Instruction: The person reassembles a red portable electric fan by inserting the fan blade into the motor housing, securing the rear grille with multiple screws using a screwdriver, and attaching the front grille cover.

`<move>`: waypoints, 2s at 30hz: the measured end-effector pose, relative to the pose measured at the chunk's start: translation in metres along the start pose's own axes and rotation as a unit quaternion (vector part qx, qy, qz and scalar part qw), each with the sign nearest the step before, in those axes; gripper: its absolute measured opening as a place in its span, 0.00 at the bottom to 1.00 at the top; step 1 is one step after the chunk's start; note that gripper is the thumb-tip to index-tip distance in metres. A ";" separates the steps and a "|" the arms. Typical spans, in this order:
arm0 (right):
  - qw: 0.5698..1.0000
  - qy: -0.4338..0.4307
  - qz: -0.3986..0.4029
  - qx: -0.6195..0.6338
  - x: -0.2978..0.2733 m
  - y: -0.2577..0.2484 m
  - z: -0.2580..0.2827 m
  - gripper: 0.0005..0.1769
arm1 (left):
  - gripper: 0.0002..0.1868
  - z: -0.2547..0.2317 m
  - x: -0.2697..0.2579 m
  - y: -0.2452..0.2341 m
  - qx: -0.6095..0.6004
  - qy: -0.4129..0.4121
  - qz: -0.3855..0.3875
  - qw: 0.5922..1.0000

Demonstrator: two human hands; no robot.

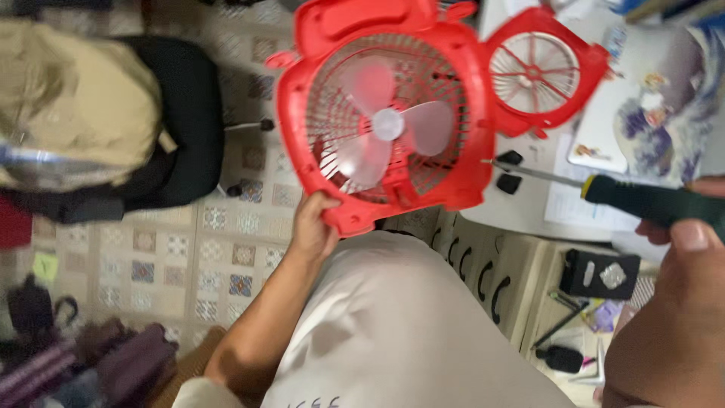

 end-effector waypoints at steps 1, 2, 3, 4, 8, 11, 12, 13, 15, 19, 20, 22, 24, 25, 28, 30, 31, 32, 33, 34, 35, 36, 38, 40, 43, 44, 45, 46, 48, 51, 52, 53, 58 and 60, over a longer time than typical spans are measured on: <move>1.000 -0.009 0.008 -0.003 -0.002 0.010 0.007 0.26 | 0.32 -0.004 -0.003 0.005 -0.002 0.004 0.004 1.000; 1.000 -0.018 0.016 -0.006 -0.004 0.022 0.015 0.27 | 0.33 -0.009 -0.007 0.009 -0.009 0.014 0.017 1.000; 0.999 -0.025 0.024 -0.010 -0.008 0.034 0.025 0.27 | 0.34 -0.013 -0.012 0.012 -0.015 0.022 0.030 0.999; 0.999 -0.033 0.031 -0.014 -0.010 0.048 0.035 0.27 | 0.35 -0.017 -0.016 0.015 -0.021 0.031 0.042 0.998; 0.986 -0.107 0.118 -0.042 0.003 0.112 0.072 0.22 | 0.34 -0.032 -0.030 0.015 -0.049 0.053 0.074 0.995; 0.962 -0.183 0.183 -0.087 0.009 0.152 0.093 0.19 | 0.34 -0.038 -0.039 0.011 -0.059 0.060 0.086 0.993; 0.951 -0.209 0.204 -0.103 0.009 0.164 0.099 0.18 | 0.33 -0.040 -0.042 0.009 -0.066 0.056 0.088 0.992; 0.939 -0.234 0.223 -0.119 0.009 0.175 0.104 0.18 | 0.32 -0.042 -0.044 0.007 -0.072 0.052 0.091 0.992; 0.915 -0.272 0.251 -0.161 0.010 0.196 0.112 0.17 | 0.32 -0.045 -0.049 0.004 -0.072 0.050 0.087 0.992; 0.868 -0.336 0.270 -0.245 0.004 0.232 0.126 0.16 | 0.32 -0.053 -0.060 0.001 -0.069 0.057 0.092 0.992; 0.863 -0.344 0.274 -0.249 0.003 0.239 0.129 0.16 | 0.33 -0.055 -0.062 0.000 -0.068 0.057 0.085 0.992; 0.860 -0.348 0.282 -0.244 -0.001 0.251 0.130 0.16 | 0.34 -0.058 -0.065 0.000 -0.066 0.055 0.069 0.994; 0.856 -0.352 0.287 -0.246 -0.004 0.260 0.132 0.16 | 0.35 -0.062 -0.069 -0.001 -0.061 0.049 0.059 0.995; 0.851 -0.360 0.285 -0.256 -0.006 0.263 0.132 0.16 | 0.35 -0.063 -0.071 -0.002 -0.058 0.046 0.054 0.996; 0.845 -0.372 0.289 -0.253 -0.009 0.272 0.134 0.17 | 0.36 -0.069 -0.075 0.000 -0.059 0.050 0.069 0.995; 0.845 -0.374 0.292 -0.246 -0.010 0.275 0.134 0.17 | 0.36 -0.072 -0.076 0.000 -0.051 0.048 0.068 0.995; 0.846 -0.374 0.293 -0.244 -0.011 0.276 0.135 0.16 | 0.35 -0.072 -0.077 -0.001 -0.048 0.046 0.068 0.995; 0.844 -0.376 0.291 -0.248 -0.012 0.278 0.136 0.16 | 0.35 -0.073 -0.077 -0.001 -0.050 0.045 0.071 0.995; 0.842 -0.379 0.290 -0.252 -0.013 0.279 0.136 0.16 | 0.34 -0.074 -0.077 -0.001 -0.052 0.044 0.072 0.995; 0.838 -0.383 0.287 -0.260 -0.013 0.280 0.137 0.17 | 0.34 -0.074 -0.076 -0.002 -0.055 0.042 0.074 0.995; 0.836 -0.385 0.287 -0.264 -0.013 0.282 0.138 0.17 | 0.34 -0.075 -0.076 -0.002 -0.053 0.048 0.078 0.994; 0.835 -0.387 0.286 -0.268 -0.014 0.283 0.138 0.18 | 0.34 -0.075 -0.076 -0.002 -0.051 0.054 0.081 0.994; 0.835 -0.383 0.289 -0.268 -0.015 0.285 0.139 0.17 | 0.34 -0.075 -0.076 -0.003 -0.051 0.058 0.085 0.993; 0.834 -0.383 0.294 -0.267 -0.015 0.288 0.141 0.17 | 0.33 -0.075 -0.075 -0.004 -0.055 0.053 0.085 0.993; 0.833 -0.385 0.298 -0.262 -0.016 0.290 0.143 0.17 | 0.33 -0.075 -0.075 -0.004 -0.063 0.058 0.095 0.992; 0.832 -0.387 0.298 -0.264 -0.017 0.291 0.144 0.17 | 0.33 -0.074 -0.075 -0.005 -0.062 0.056 0.093 0.992; 0.831 -0.388 0.297 -0.266 -0.017 0.292 0.145 0.17 | 0.33 -0.074 -0.074 -0.005 -0.062 0.054 0.090 0.993; 0.829 -0.389 0.296 -0.271 -0.018 0.292 0.146 0.17 | 0.33 -0.074 -0.074 -0.006 -0.062 0.051 0.087 0.993; 0.826 -0.394 0.292 -0.277 -0.019 0.294 0.147 0.17 | 0.33 -0.075 -0.074 -0.006 -0.062 0.056 0.098 0.992; 0.825 -0.399 0.289 -0.278 -0.020 0.294 0.149 0.17 | 0.32 -0.075 -0.073 -0.007 -0.064 0.058 0.104 0.991; 0.826 -0.397 0.290 -0.278 -0.020 0.294 0.149 0.17 | 0.32 -0.076 -0.073 -0.007 -0.065 0.059 0.104 0.991; 0.826 -0.395 0.290 -0.278 -0.020 0.294 0.149 0.17 | 0.32 -0.076 -0.073 -0.008 -0.060 0.055 0.097 0.992; 0.828 -0.389 0.290 -0.281 -0.017 0.294 0.144 0.16 | 0.32 -0.077 -0.072 -0.008 -0.051 0.048 0.093 0.993; 0.826 -0.390 0.291 -0.284 -0.016 0.294 0.142 0.17 | 0.33 -0.077 -0.072 -0.007 -0.046 0.053 0.094 0.993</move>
Point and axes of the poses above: each hand's wrist, its own x-axis towards the middle knuckle, its own y-axis out of the palm, z = x × y, the point moved 4 cm from there along x, towards the middle knuckle, and after that the axes turned 8 degrees about -y, right-handed, at the moved point
